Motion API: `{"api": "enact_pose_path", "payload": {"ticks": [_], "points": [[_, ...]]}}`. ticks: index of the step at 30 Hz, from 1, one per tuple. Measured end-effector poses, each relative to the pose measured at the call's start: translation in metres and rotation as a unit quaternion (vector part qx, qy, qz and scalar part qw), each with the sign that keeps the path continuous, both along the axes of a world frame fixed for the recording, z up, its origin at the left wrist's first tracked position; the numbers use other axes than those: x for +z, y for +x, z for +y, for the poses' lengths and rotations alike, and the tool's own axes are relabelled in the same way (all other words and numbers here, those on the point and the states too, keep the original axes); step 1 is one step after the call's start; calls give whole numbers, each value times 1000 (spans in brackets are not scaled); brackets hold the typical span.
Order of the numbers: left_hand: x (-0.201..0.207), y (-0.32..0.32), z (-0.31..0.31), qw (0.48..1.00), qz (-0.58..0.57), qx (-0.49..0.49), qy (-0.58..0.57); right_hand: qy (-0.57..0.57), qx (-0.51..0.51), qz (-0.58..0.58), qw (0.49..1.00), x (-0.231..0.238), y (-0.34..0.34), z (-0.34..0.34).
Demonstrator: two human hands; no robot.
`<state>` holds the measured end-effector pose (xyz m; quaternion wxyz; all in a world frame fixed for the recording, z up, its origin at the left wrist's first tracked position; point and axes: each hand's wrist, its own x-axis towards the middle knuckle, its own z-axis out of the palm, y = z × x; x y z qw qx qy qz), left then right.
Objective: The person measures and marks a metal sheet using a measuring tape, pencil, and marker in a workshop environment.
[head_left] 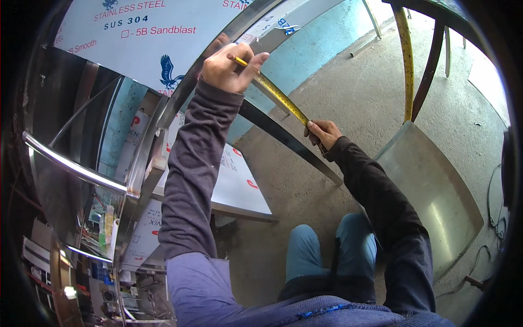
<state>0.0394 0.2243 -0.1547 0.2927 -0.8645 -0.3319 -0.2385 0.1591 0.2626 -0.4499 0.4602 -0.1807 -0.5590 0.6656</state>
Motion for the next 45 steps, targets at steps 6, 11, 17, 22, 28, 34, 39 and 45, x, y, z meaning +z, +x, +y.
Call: {"api": "enact_pose_path", "payload": {"ticks": [6,11,17,22,28,34,39,45], "points": [[5,-4,4,977,-184,1,-107,-1,-4,-8,1000,0,1,1],[10,-8,5,942,-272,-12,-196,9,-6,-4,1000,-1,-1,0],[8,0,10,924,-306,-107,-204,2,3,-96,995,-8,-1,0],[8,5,12,943,-293,-60,-148,0,-21,-83,996,4,16,-3],[12,4,3,942,-313,-48,-109,91,-65,-119,987,0,50,0],[-1,-23,-5,974,-210,-82,37,29,-44,-73,996,0,35,-4],[8,-31,-42,995,-103,6,-10,-21,-45,-2,999,9,-7,-16],[-8,-29,-43,990,94,-101,-36,8,-89,-2,996,-6,-30,1]]}}
